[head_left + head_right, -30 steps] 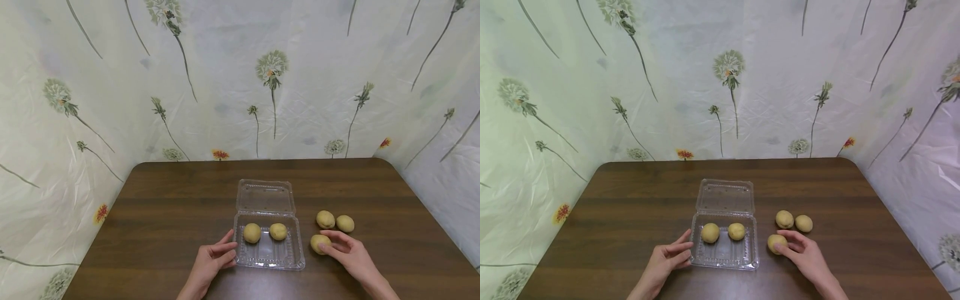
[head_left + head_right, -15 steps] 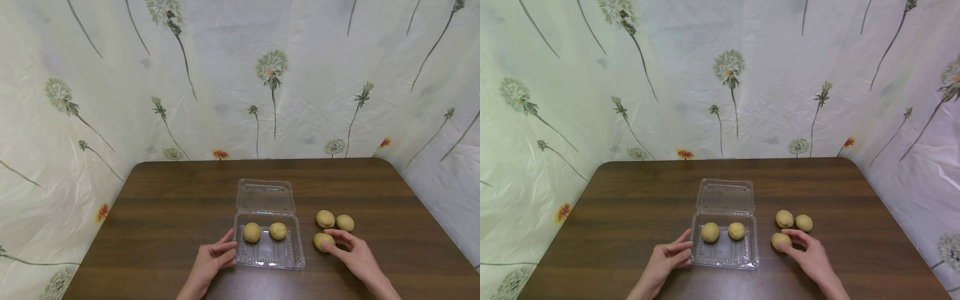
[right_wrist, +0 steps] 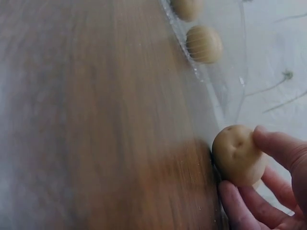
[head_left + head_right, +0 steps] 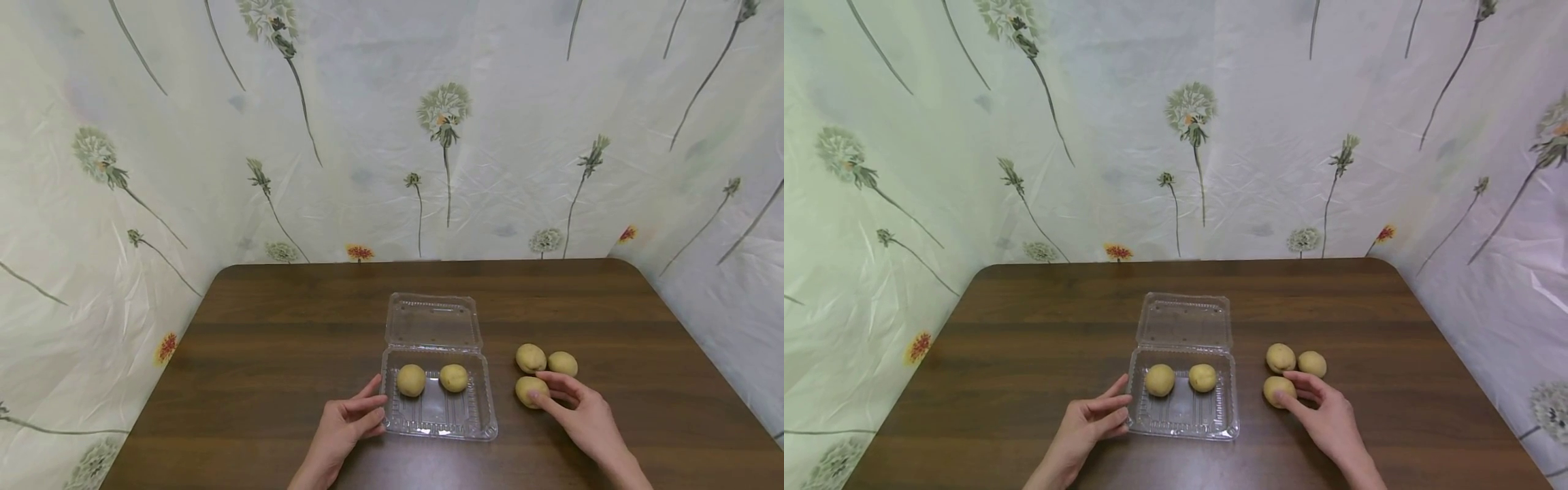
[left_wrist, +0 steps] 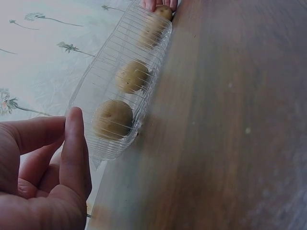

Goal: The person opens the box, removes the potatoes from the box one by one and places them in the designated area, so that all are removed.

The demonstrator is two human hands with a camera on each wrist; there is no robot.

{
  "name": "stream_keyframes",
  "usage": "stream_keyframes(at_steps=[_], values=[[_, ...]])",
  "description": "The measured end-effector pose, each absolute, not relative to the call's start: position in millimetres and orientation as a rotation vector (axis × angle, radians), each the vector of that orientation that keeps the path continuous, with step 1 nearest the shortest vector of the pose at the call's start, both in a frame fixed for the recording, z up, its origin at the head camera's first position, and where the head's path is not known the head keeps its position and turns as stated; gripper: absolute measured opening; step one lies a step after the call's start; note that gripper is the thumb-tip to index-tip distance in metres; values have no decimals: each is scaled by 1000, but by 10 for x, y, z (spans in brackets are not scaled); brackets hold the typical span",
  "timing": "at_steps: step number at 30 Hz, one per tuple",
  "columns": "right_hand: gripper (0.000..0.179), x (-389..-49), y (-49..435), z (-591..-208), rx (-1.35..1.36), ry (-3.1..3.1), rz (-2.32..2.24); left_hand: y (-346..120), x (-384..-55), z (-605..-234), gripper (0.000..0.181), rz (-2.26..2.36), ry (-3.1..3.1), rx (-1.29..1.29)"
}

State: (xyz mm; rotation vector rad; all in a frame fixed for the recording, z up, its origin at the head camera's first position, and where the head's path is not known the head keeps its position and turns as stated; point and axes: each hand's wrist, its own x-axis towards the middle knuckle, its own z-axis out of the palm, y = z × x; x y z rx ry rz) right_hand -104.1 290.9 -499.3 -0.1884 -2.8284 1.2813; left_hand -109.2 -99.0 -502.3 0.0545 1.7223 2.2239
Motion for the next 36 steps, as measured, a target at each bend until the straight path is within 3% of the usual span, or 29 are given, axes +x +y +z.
stream_keyframes(at_steps=[36], values=[[50, -1033, 2943, -4981, -235, -2818, 1257, -996, -1093, -5022, 32, 2227, 1709, 42]])
